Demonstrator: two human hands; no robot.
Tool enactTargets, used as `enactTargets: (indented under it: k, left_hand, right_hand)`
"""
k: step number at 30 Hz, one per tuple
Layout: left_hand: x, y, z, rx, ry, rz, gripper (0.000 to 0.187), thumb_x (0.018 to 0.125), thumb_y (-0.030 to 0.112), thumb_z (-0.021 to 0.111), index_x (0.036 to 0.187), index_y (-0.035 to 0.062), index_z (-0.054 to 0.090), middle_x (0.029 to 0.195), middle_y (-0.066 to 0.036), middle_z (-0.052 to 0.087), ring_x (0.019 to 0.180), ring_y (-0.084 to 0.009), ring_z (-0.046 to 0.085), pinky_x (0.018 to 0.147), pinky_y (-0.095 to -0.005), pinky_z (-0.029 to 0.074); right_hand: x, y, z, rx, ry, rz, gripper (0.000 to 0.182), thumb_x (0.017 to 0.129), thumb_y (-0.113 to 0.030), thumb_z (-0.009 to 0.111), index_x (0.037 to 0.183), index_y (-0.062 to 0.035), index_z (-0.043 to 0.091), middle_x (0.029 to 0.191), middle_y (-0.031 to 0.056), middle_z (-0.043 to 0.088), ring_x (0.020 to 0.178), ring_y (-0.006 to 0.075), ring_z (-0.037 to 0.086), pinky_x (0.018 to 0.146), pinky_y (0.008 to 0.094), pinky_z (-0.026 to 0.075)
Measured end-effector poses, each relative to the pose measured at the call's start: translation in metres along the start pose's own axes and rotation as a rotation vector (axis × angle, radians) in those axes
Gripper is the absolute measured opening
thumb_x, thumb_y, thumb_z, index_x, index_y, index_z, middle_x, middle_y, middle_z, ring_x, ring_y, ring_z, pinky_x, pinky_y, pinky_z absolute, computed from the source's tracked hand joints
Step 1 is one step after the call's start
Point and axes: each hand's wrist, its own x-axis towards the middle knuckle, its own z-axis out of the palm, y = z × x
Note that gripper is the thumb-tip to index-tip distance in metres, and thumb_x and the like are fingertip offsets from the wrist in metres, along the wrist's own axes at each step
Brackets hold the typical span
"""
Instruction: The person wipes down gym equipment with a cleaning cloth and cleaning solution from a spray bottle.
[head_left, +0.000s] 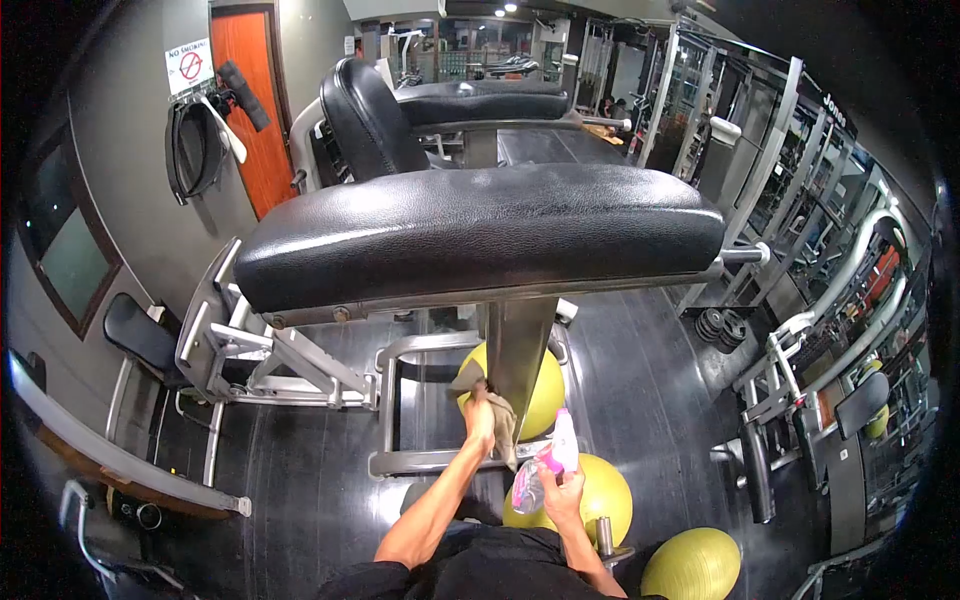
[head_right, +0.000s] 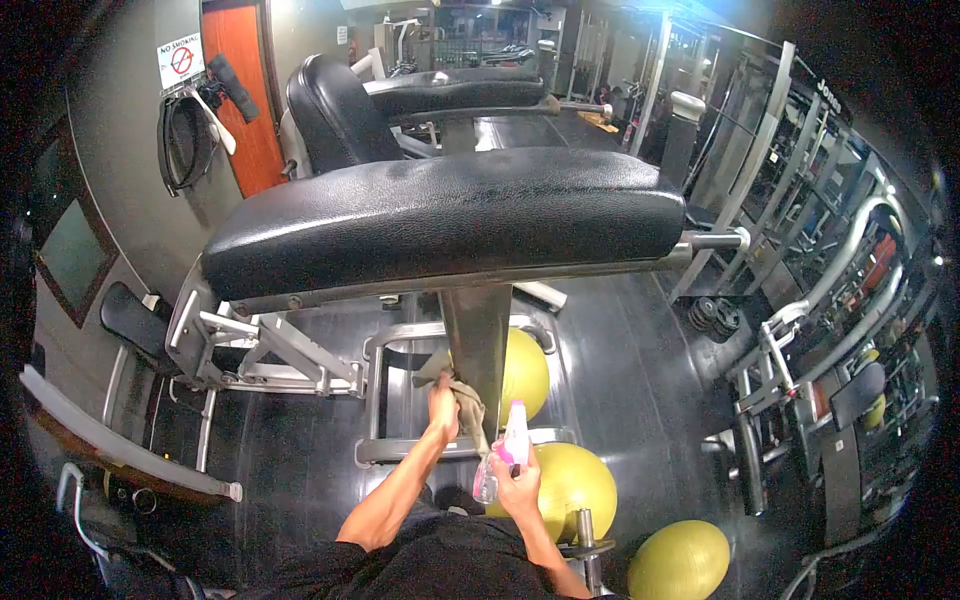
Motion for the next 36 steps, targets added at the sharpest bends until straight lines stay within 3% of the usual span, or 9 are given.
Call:
enactTargets:
  k: [3, 10, 15, 24, 26, 27, 32, 34, 36]
  left_hand:
    - [-0.037, 0.051, 0.009, -0.266, -0.019, 0.133, 0.037, 0.098, 0.037, 0.041, 0.084, 0.0067, 0.058, 0.068, 0.001, 0.054, 0.051, -0.0090, 0.046, 0.043, -0.0252, 0.032]
    - [-0.095, 0.176, -0.003, -0.753, -0.251, 0.881, 0.040, 0.101, 0.036, 0.036, 0.119, 0.0027, 0.048, 0.116, -0.010, 0.057, 0.105, -0.0220, 0.055, 0.093, -0.0378, 0.041]
    - [-0.113, 0.192, 0.028, -0.547, 0.429, 0.776, 0.059, 0.101, 0.035, 0.037, 0.139, -0.0087, 0.028, 0.149, -0.019, 0.026, 0.138, -0.0235, 0.024, 0.113, -0.0349, 0.016]
    - [-0.121, 0.194, 0.053, -0.714, 0.183, 0.745, 0.052, 0.100, 0.039, 0.041, 0.133, -0.0006, 0.037, 0.123, -0.006, 0.047, 0.107, -0.0116, 0.046, 0.094, -0.0275, 0.037]
    - [-0.112, 0.172, 0.052, -0.627, 0.118, 0.611, 0.038, 0.099, 0.043, 0.043, 0.114, 0.0079, 0.047, 0.094, 0.004, 0.044, 0.081, -0.0044, 0.043, 0.070, -0.0216, 0.040]
    - [-0.125, 0.178, 0.069, -0.660, 0.142, 0.617, 0.040, 0.100, 0.042, 0.041, 0.071, 0.0160, 0.031, 0.066, 0.009, 0.030, 0.057, -0.0026, 0.026, 0.049, -0.0194, 0.023]
    - [-0.110, 0.135, 0.074, -0.364, -0.100, 0.722, 0.028, 0.100, 0.037, 0.041, 0.093, 0.0103, 0.045, 0.087, 0.005, 0.043, 0.076, -0.0059, 0.043, 0.072, -0.0260, 0.039]
    - [-0.130, 0.151, 0.081, -0.596, 0.022, 0.705, 0.044, 0.103, 0.031, 0.035, 0.065, 0.0103, 0.033, 0.062, 0.006, 0.034, 0.057, -0.0051, 0.031, 0.061, -0.0229, 0.037]
    - [-0.129, 0.128, 0.063, -0.634, -0.037, 0.696, 0.034, 0.103, 0.025, 0.035, 0.083, 0.0013, 0.051, 0.086, -0.004, 0.055, 0.081, -0.0098, 0.051, 0.079, -0.0297, 0.044]
  right_hand:
    - [-0.001, -0.006, 0.000, 0.040, -0.017, 0.026, 0.034, 0.085, 0.000, 0.060, 0.117, -0.0007, 0.050, 0.097, 0.0025, 0.057, 0.084, 0.0088, 0.054, 0.076, 0.0241, 0.046]
    - [-0.006, -0.008, 0.001, 0.050, -0.013, 0.016, 0.033, 0.085, -0.001, 0.060, 0.117, -0.0001, 0.051, 0.098, 0.0024, 0.057, 0.086, 0.0089, 0.054, 0.077, 0.0242, 0.046]
    - [-0.008, -0.013, 0.004, 0.060, -0.017, 0.017, 0.031, 0.083, 0.001, 0.061, 0.112, -0.0002, 0.053, 0.096, 0.0035, 0.057, 0.089, 0.0112, 0.055, 0.080, 0.0268, 0.046]
    - [0.005, -0.041, 0.005, 0.041, -0.042, -0.113, 0.030, 0.080, 0.003, 0.062, 0.108, 0.0007, 0.054, 0.095, 0.0060, 0.058, 0.090, 0.0154, 0.059, 0.081, 0.0300, 0.046]
    - [0.007, -0.043, 0.003, 0.010, -0.041, -0.126, 0.030, 0.080, 0.003, 0.063, 0.108, 0.0005, 0.054, 0.094, 0.0064, 0.059, 0.090, 0.0155, 0.059, 0.081, 0.0299, 0.047]
    - [0.008, -0.046, 0.003, 0.007, -0.039, -0.127, 0.030, 0.080, 0.003, 0.063, 0.108, 0.0005, 0.054, 0.094, 0.0064, 0.059, 0.090, 0.0155, 0.059, 0.081, 0.0299, 0.047]
    - [0.008, -0.062, 0.006, 0.103, 0.014, -0.134, 0.027, 0.080, 0.003, 0.062, 0.106, 0.0003, 0.053, 0.094, 0.0081, 0.060, 0.089, 0.0163, 0.059, 0.082, 0.0308, 0.047]
    - [0.007, -0.066, 0.003, 0.093, 0.021, -0.156, 0.027, 0.080, 0.003, 0.062, 0.105, 0.0003, 0.054, 0.094, 0.0085, 0.060, 0.089, 0.0166, 0.059, 0.082, 0.0313, 0.047]
    - [0.004, -0.069, -0.001, 0.078, 0.031, -0.179, 0.026, 0.079, 0.003, 0.062, 0.104, 0.0004, 0.054, 0.094, 0.0090, 0.061, 0.089, 0.0169, 0.059, 0.083, 0.0318, 0.047]
